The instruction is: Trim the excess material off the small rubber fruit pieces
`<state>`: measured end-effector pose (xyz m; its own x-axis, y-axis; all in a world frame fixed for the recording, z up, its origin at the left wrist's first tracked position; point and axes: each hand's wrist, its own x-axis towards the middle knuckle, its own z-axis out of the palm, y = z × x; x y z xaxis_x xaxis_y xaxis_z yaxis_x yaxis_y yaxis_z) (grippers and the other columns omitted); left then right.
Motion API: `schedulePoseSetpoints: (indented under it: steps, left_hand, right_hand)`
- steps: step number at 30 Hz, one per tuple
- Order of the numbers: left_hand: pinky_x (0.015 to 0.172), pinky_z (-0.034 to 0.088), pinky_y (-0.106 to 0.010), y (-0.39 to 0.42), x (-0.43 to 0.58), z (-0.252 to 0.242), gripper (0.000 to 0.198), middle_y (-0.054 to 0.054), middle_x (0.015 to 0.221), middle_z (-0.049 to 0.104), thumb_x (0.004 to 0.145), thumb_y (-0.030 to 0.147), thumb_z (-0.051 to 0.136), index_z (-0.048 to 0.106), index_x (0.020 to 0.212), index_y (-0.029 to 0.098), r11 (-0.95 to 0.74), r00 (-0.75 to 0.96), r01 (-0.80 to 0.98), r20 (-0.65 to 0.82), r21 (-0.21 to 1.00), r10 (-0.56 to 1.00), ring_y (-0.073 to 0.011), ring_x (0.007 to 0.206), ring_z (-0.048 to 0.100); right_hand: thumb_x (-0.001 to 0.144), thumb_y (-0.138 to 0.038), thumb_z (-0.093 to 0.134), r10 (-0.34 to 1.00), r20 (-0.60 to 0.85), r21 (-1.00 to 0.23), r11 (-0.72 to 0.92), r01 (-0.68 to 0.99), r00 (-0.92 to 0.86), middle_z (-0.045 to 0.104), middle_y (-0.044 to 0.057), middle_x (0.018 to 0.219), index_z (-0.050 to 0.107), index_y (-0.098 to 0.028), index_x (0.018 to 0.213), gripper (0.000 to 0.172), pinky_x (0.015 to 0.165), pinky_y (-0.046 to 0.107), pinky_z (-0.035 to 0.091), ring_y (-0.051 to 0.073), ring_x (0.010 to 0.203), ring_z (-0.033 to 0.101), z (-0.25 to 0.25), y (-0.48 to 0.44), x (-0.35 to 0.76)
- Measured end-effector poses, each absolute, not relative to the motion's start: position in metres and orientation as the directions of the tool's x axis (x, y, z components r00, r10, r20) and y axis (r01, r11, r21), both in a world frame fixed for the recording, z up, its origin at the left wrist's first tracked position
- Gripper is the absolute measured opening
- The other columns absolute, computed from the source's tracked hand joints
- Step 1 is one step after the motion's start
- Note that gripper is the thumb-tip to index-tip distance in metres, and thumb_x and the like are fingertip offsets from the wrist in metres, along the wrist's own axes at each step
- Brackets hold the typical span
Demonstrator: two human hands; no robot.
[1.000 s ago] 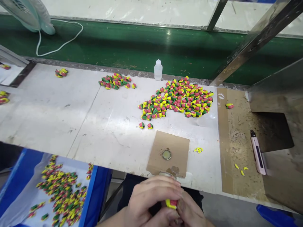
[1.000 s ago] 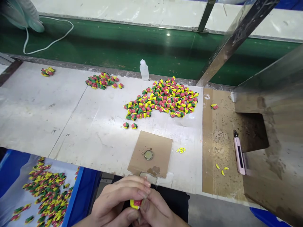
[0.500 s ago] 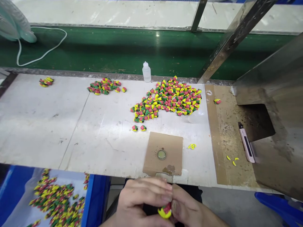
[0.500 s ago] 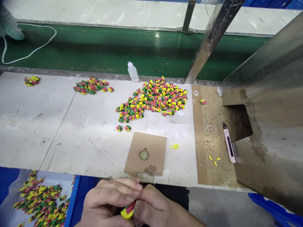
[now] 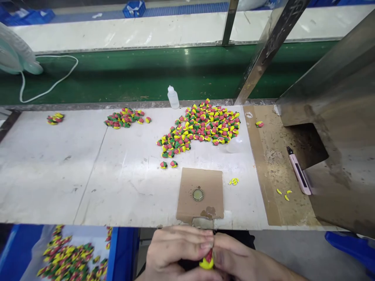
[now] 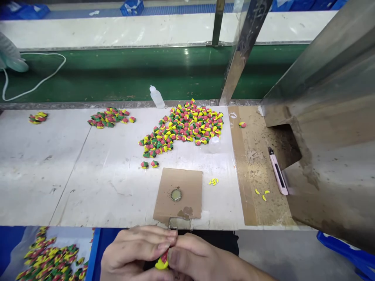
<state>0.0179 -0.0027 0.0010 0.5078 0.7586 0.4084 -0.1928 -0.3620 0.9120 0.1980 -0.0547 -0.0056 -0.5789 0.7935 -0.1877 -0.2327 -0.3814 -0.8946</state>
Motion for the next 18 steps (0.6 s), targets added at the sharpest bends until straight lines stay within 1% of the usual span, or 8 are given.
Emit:
schedulePoseSetpoints:
  steps: [4,6,8,9,10,11,14,18]
  left_hand:
    - [0.077,0.073,-0.031,0.005,0.006,-0.002,0.024,-0.009,0.093,0.09,0.094,0.032,0.081,0.08,0.117,0.024,-0.364,0.518,-0.133,0.377,0.922,0.768,-0.0271,0.081,0.087]
    - [0.076,0.072,-0.029,0.017,-0.014,-0.007,0.02,-0.008,0.095,0.09,0.092,0.027,0.083,0.081,0.111,0.023,-0.473,0.455,0.144,0.366,0.869,0.812,-0.0256,0.08,0.087]
    - [0.075,0.072,-0.029,0.036,-0.038,-0.015,0.015,-0.007,0.092,0.089,0.09,0.026,0.085,0.081,0.103,0.022,-0.581,0.39,0.441,0.437,0.684,0.81,-0.0251,0.076,0.086]
    - [0.071,0.07,-0.029,0.047,-0.048,-0.02,0.013,-0.006,0.087,0.088,0.089,0.029,0.085,0.081,0.098,0.021,-0.609,0.374,0.532,0.482,0.588,0.792,-0.024,0.071,0.085]
    - [0.068,0.069,-0.029,0.057,-0.056,-0.026,0.014,-0.004,0.082,0.087,0.089,0.034,0.085,0.08,0.094,0.022,-0.616,0.374,0.594,0.501,0.517,0.781,-0.023,0.068,0.083]
    - [0.065,0.067,-0.03,0.067,-0.061,-0.031,0.016,-0.003,0.078,0.085,0.089,0.037,0.084,0.08,0.091,0.022,-0.616,0.378,0.633,0.507,0.469,0.775,-0.0225,0.065,0.08]
    - [0.068,0.064,-0.033,0.087,-0.061,-0.042,0.02,-0.004,0.08,0.085,0.093,0.043,0.079,0.079,0.093,0.023,-0.6,0.396,0.678,0.477,0.424,0.785,-0.0242,0.071,0.079]
    - [0.085,0.065,-0.038,0.093,-0.046,-0.049,0.021,-0.008,0.105,0.087,0.099,0.039,0.072,0.077,0.112,0.023,-0.581,0.379,0.709,0.48,0.399,0.792,-0.0266,0.094,0.081]
  right_hand:
    - [0.094,-0.093,0.034,0.887,-0.123,-0.959,-0.221,-0.177,-0.445,0.045,-0.003,0.068,0.051,-0.023,0.076,0.074,0.054,0.024,0.039,0.012,0.058,0.043,-0.022,-0.068,0.19]
    - [0.097,-0.089,0.035,0.927,-0.079,-0.985,-0.129,-0.113,-0.368,0.046,-0.003,0.061,0.052,-0.023,0.071,0.073,0.051,0.024,0.039,0.012,0.053,0.046,-0.031,-0.071,0.205]
    - [0.108,-0.065,0.043,0.977,-0.051,-0.995,-0.032,0.095,-0.208,0.057,0.001,0.064,0.06,-0.022,0.077,0.056,0.055,0.025,0.043,0.014,0.059,0.055,-0.037,-0.07,0.233]
    - [0.111,-0.048,0.05,0.995,-0.019,-0.966,0.007,0.26,-0.099,0.066,0.004,0.073,0.066,-0.022,0.086,0.039,0.061,0.026,0.047,0.016,0.066,0.06,-0.04,-0.068,0.249]
    - [0.11,-0.037,0.053,0.996,0.084,-0.835,0.056,0.548,0.025,0.072,0.005,0.082,0.07,-0.022,0.095,0.026,0.068,0.028,0.051,0.017,0.072,0.067,-0.042,-0.064,0.266]
    - [0.108,-0.032,0.058,0.985,0.158,-0.746,0.071,0.662,0.074,0.076,0.008,0.091,0.072,-0.022,0.103,0.018,0.076,0.032,0.054,0.021,0.081,0.071,-0.044,-0.059,0.28]
    - [0.106,-0.03,0.059,0.964,0.259,-0.593,0.105,0.798,0.066,0.081,0.011,0.104,0.077,-0.023,0.114,0.021,0.087,0.039,0.057,0.027,0.095,0.076,-0.05,-0.044,0.31]
    - [0.108,-0.034,0.053,0.936,0.319,-0.381,0.268,0.885,-0.146,0.083,0.009,0.106,0.08,-0.026,0.113,0.029,0.073,0.033,0.059,0.025,0.087,0.078,-0.055,-0.029,0.326]
